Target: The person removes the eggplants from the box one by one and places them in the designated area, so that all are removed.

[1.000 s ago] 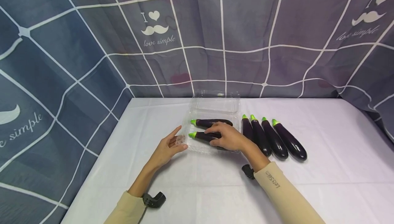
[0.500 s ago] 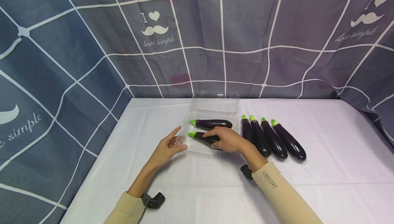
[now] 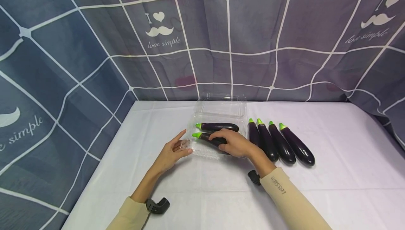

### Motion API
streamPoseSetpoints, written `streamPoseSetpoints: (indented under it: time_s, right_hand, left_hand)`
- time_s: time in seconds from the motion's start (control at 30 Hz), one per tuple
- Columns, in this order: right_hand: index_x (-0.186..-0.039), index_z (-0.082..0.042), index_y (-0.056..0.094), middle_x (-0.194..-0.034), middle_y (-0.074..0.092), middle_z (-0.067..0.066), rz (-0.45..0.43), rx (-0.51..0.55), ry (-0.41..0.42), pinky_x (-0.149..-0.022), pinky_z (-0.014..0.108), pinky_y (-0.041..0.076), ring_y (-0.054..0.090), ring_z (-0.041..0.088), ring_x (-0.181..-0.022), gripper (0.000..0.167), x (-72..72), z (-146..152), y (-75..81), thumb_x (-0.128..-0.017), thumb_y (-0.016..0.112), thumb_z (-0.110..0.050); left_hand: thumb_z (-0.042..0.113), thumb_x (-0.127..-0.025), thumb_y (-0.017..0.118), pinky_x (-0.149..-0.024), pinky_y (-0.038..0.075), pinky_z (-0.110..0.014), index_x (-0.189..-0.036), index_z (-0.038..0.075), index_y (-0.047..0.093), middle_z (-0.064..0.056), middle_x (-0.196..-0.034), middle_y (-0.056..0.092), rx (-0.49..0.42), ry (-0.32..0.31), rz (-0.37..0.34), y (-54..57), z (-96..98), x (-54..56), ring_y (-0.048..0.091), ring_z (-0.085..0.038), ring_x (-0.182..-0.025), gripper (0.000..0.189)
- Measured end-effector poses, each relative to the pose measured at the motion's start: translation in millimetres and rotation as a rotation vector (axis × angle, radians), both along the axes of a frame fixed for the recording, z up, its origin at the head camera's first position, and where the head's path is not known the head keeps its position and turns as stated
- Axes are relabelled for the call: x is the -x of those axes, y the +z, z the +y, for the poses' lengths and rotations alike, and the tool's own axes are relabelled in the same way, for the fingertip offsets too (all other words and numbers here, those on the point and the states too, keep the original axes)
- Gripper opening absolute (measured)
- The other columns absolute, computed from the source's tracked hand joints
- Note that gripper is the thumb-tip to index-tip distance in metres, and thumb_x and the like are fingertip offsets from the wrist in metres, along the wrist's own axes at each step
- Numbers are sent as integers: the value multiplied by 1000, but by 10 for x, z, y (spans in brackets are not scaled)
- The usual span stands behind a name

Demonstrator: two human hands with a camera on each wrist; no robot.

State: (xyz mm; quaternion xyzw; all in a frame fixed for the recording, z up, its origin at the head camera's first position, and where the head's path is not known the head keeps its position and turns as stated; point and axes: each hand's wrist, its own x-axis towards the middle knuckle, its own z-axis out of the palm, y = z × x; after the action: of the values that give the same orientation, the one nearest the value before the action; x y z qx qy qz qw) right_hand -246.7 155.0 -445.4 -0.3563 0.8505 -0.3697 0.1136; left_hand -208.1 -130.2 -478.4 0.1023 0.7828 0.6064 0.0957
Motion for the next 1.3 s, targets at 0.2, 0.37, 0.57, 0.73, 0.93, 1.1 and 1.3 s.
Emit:
streamPoseSetpoints:
  time_s: [0.2,0.37,0.57,0.73,0.93,1.1,1.3]
  right_hand:
    - [-131,-10,64,-129,60,7,13,19,-20,-96,50,46,54,28,-119,40,-6,-2,-2,-92,62,-1]
    - [-131,-10,65,-127,61,7,35,36,-46,-95,50,46,55,28,-118,40,-18,0,-4,-91,65,-6]
    - [-131,-10,65,-125,62,5,50,63,-56,-93,49,47,57,25,-115,40,-19,-3,-7,-91,67,-8]
    - [-131,-11,65,-126,62,3,39,81,-79,-93,47,48,56,23,-115,41,-25,-8,-7,-91,69,-11]
    - [-132,-14,66,-124,61,2,16,119,-125,-86,41,49,56,21,-111,42,-42,-12,-2,-90,70,-13]
    - [-131,-14,66,-123,62,1,6,161,-127,-81,37,50,56,19,-106,42,-44,-12,4,-90,71,-12]
    - [-132,-15,65,-126,62,1,-17,185,-144,-79,36,49,56,20,-109,42,-40,2,-2,-91,71,-13]
  left_hand:
    - [30,-88,76,-111,35,-48,-157,20,31,-20,-141,49,8,1,23,-26,-14,-1,44,-32,-134,83]
    - [34,-86,78,-111,35,-44,-157,22,32,-17,-142,49,20,9,13,-29,-9,0,45,-28,-133,85]
    - [33,-86,79,-112,34,-45,-156,21,32,-17,-141,50,15,12,18,-44,-8,7,45,-28,-133,86]
    - [33,-86,79,-111,35,-44,-156,22,33,-16,-141,51,23,13,17,-46,-13,4,45,-27,-133,85]
    - [33,-86,79,-111,35,-43,-156,22,32,-16,-141,51,28,11,15,-36,-12,1,45,-27,-133,85]
    - [33,-87,78,-111,35,-44,-157,20,31,-18,-142,50,20,1,27,-31,-15,-4,45,-29,-134,85]
    - [32,-86,79,-112,33,-44,-157,21,32,-17,-142,50,5,5,17,-31,-14,-7,43,-28,-135,86]
